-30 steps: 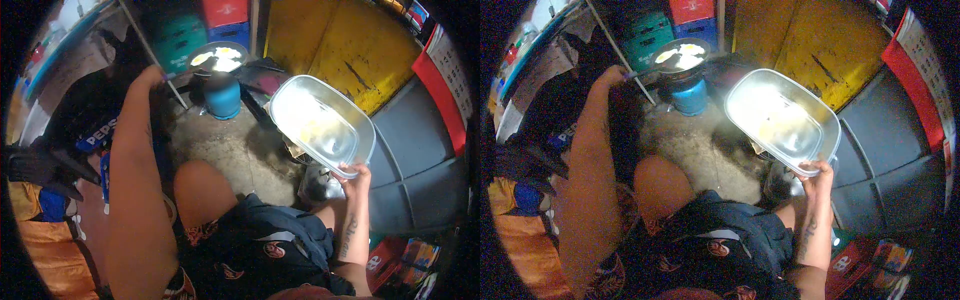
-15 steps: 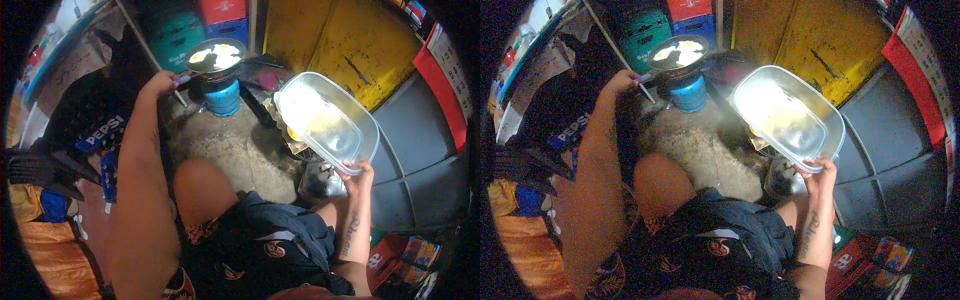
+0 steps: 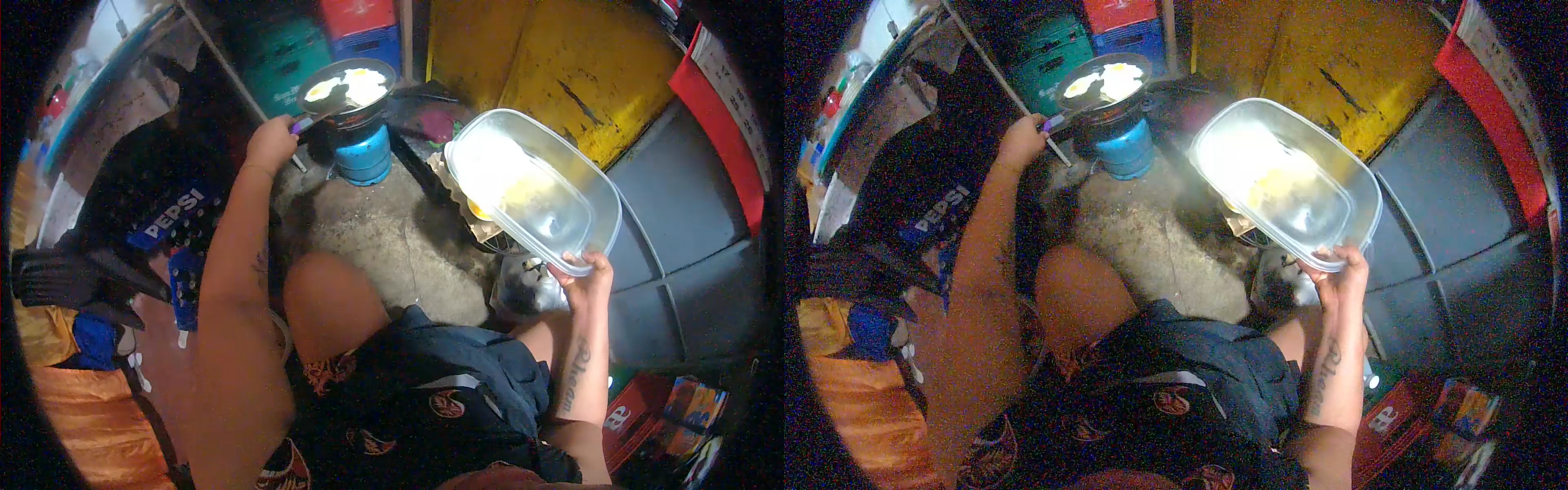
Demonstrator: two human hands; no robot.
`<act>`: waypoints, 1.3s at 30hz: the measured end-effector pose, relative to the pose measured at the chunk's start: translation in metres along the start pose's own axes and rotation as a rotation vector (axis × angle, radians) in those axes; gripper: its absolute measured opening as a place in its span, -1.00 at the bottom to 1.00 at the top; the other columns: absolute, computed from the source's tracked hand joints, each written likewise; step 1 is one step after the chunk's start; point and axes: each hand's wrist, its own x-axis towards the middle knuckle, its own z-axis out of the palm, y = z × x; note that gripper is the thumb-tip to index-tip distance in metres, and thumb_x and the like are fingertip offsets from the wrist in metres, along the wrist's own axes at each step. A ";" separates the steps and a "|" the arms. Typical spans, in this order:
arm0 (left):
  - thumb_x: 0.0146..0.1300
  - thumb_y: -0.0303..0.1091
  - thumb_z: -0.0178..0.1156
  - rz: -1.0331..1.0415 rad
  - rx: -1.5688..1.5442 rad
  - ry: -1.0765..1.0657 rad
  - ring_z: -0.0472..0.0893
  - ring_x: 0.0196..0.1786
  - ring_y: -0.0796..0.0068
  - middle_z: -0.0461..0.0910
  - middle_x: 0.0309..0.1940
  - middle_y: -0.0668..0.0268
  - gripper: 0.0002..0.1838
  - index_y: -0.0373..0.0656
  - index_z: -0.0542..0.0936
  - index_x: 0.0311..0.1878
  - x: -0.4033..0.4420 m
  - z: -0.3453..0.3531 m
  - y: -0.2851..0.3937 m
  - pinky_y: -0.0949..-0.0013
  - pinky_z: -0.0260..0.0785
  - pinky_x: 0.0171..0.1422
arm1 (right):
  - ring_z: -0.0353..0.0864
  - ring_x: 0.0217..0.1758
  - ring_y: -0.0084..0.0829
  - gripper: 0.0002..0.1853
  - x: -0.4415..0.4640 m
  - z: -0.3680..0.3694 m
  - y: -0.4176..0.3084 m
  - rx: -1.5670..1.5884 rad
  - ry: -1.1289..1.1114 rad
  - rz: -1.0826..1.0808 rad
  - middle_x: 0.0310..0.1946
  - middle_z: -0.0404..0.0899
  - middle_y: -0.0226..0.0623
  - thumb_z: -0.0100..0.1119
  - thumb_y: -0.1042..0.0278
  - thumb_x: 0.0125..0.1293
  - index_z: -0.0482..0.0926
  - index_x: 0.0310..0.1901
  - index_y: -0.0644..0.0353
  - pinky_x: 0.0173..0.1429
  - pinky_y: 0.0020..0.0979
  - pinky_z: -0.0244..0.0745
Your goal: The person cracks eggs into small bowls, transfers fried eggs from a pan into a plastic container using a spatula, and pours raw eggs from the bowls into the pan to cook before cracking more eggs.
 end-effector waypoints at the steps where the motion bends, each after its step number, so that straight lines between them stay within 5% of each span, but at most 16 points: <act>1: 0.19 -0.27 0.26 -0.012 0.001 -0.002 0.61 0.06 -0.02 0.65 -0.04 0.04 -0.69 -0.12 0.63 -0.01 -0.001 -0.001 0.003 0.03 0.44 0.12 | 0.55 -0.12 0.15 -0.71 -0.001 0.001 0.000 0.002 -0.003 -0.007 -0.15 0.41 0.10 0.15 0.37 -0.04 0.39 -0.24 0.18 -0.11 0.25 0.68; 9: 0.17 -0.27 0.27 -0.015 -0.021 0.068 0.62 0.05 -0.01 0.66 -0.05 0.04 -0.65 -0.10 0.64 0.03 0.000 0.010 -0.002 0.06 0.45 0.13 | 0.58 -0.21 0.12 -0.79 -0.001 -0.001 0.000 0.016 -0.042 -0.018 -0.24 0.45 0.05 0.17 0.36 -0.03 0.41 -0.33 0.15 -0.19 0.25 0.70; 12: 0.15 -0.26 0.29 -0.070 -0.133 0.017 0.63 0.04 0.01 0.66 -0.06 0.01 -0.63 -0.13 0.66 0.03 0.002 0.011 -0.008 0.10 0.46 0.14 | 0.57 0.04 0.16 -0.28 0.000 -0.005 -0.002 -0.077 -0.089 -0.001 0.08 0.41 0.20 0.11 0.33 0.01 0.21 0.23 0.50 -0.03 0.14 0.70; 15: 0.13 -0.27 0.30 -0.037 -0.210 0.034 0.65 0.03 0.02 0.67 -0.07 -0.01 -0.64 -0.16 0.67 0.01 0.014 0.024 -0.028 0.13 0.46 0.14 | 0.57 0.03 0.15 -0.28 -0.001 -0.003 -0.001 -0.078 -0.080 -0.012 0.08 0.41 0.19 0.11 0.32 0.00 0.21 0.23 0.50 -0.04 0.13 0.70; 18: 0.13 -0.26 0.32 -0.062 -0.299 0.017 0.64 0.03 0.02 0.67 -0.06 -0.01 -0.64 -0.15 0.68 -0.01 0.020 0.025 -0.039 0.13 0.47 0.13 | 0.58 -0.20 0.10 -0.78 -0.004 0.002 0.001 0.047 -0.036 -0.004 -0.23 0.47 0.05 0.16 0.38 -0.03 0.42 -0.29 0.12 -0.20 0.23 0.71; 30: 0.18 -0.26 0.29 -0.044 -0.119 0.079 0.62 0.06 -0.02 0.65 -0.03 0.00 -0.63 -0.10 0.63 0.07 0.001 0.008 -0.014 0.08 0.45 0.14 | 0.64 -0.17 0.13 -0.44 0.004 0.001 0.004 -0.032 -0.080 0.010 -0.20 0.50 0.08 0.14 0.34 -0.02 0.35 0.07 0.37 -0.17 0.09 0.76; 39: 0.21 -0.24 0.26 -0.013 -0.115 0.114 0.61 0.06 -0.04 0.65 -0.02 -0.01 -0.64 -0.08 0.63 0.08 -0.006 0.011 -0.009 0.07 0.44 0.14 | 0.66 -0.19 0.09 -0.42 0.008 -0.004 0.006 -0.050 -0.132 0.002 -0.15 0.51 0.09 0.15 0.33 -0.02 0.33 0.08 0.38 -0.22 0.05 0.78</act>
